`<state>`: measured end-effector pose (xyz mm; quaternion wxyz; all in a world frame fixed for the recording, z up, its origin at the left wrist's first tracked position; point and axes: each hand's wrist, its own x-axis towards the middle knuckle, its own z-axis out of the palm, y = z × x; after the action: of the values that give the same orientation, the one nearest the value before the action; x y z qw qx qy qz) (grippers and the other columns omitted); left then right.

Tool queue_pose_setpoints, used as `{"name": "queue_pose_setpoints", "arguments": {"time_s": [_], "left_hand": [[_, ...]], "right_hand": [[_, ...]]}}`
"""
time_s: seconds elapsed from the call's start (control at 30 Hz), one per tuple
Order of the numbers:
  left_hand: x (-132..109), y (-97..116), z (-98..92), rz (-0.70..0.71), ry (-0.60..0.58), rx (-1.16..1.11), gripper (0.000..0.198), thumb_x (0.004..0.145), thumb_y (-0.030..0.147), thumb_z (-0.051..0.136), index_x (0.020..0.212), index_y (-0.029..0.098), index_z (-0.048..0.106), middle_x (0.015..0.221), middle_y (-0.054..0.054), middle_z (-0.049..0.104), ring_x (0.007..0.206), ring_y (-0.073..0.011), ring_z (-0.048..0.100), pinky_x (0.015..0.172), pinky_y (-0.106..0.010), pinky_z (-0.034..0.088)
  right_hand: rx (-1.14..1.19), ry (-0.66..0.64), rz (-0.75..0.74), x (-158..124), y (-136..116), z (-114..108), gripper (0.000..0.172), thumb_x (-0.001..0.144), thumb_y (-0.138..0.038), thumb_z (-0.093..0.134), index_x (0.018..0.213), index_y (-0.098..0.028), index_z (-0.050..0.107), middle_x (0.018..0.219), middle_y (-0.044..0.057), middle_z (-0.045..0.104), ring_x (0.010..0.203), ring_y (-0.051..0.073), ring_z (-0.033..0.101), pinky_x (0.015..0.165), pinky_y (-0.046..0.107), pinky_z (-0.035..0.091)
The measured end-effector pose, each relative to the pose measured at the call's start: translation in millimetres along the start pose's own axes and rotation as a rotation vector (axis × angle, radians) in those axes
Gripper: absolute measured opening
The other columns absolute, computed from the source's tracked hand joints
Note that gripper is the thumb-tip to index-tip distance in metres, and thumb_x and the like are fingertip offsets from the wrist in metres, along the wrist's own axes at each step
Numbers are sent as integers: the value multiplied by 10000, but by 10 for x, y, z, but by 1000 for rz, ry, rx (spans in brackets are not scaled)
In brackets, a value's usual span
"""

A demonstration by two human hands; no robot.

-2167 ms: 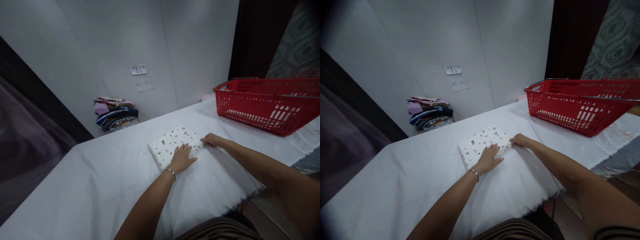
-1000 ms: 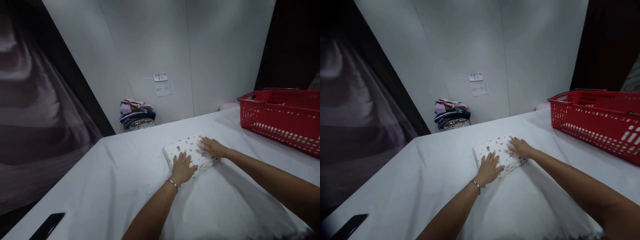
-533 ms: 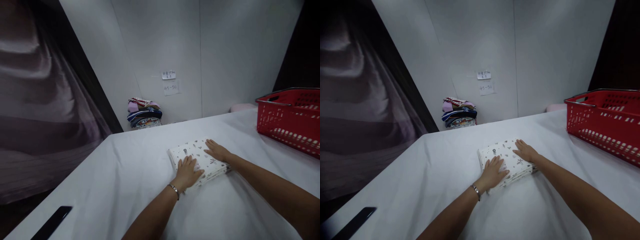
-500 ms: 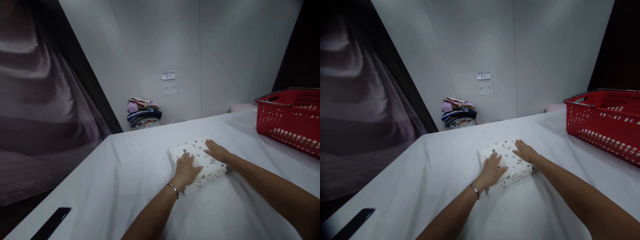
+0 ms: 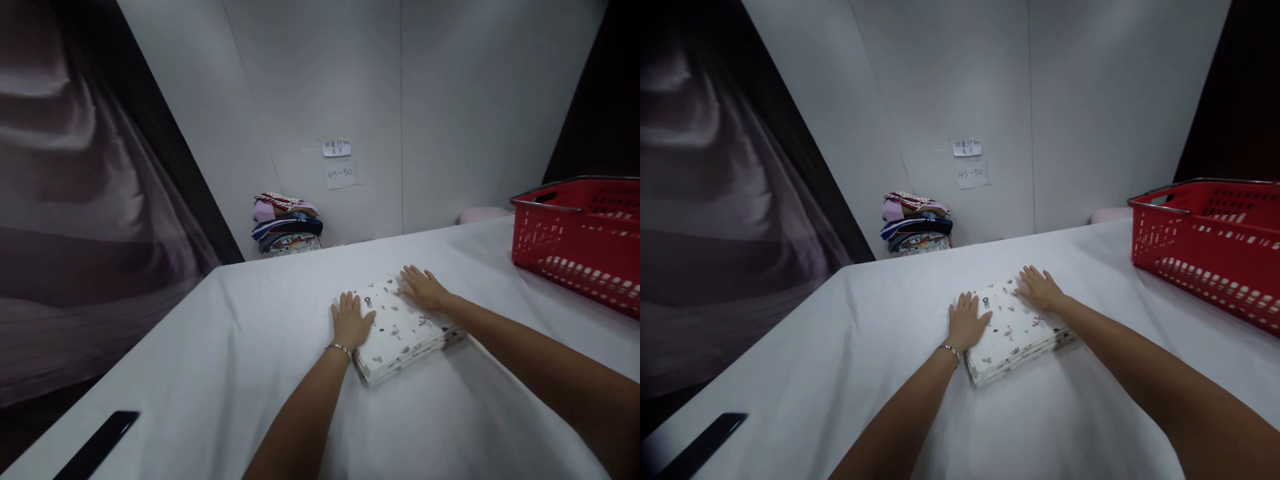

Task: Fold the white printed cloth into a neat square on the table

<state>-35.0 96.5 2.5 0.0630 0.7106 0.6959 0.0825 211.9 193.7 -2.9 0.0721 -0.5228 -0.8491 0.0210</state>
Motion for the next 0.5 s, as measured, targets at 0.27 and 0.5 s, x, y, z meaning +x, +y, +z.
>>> {"name": "queue_pose_setpoints", "arguments": {"time_s": [0.27,0.5], "left_hand": [[-9,-5,23,9,23,-31,710,842,634,229,1414,213,255,1515,-49,126,1391,-251,12,1092,-537,66],[115,-172,-86,-179,169,-227,646,867,563,311,1360,146,333,1487,-127,209,1367,-256,178,1065,-394,252]], "right_hand": [[161,-58,21,63,99,193,728,838,-627,258,1414,-183,293,1506,84,175,1380,255,100,1078,472,199],[281,-22,256,-58,305,-41,705,847,-527,340,1416,-114,292,1411,143,383,1284,288,365,1039,413,318]]}}
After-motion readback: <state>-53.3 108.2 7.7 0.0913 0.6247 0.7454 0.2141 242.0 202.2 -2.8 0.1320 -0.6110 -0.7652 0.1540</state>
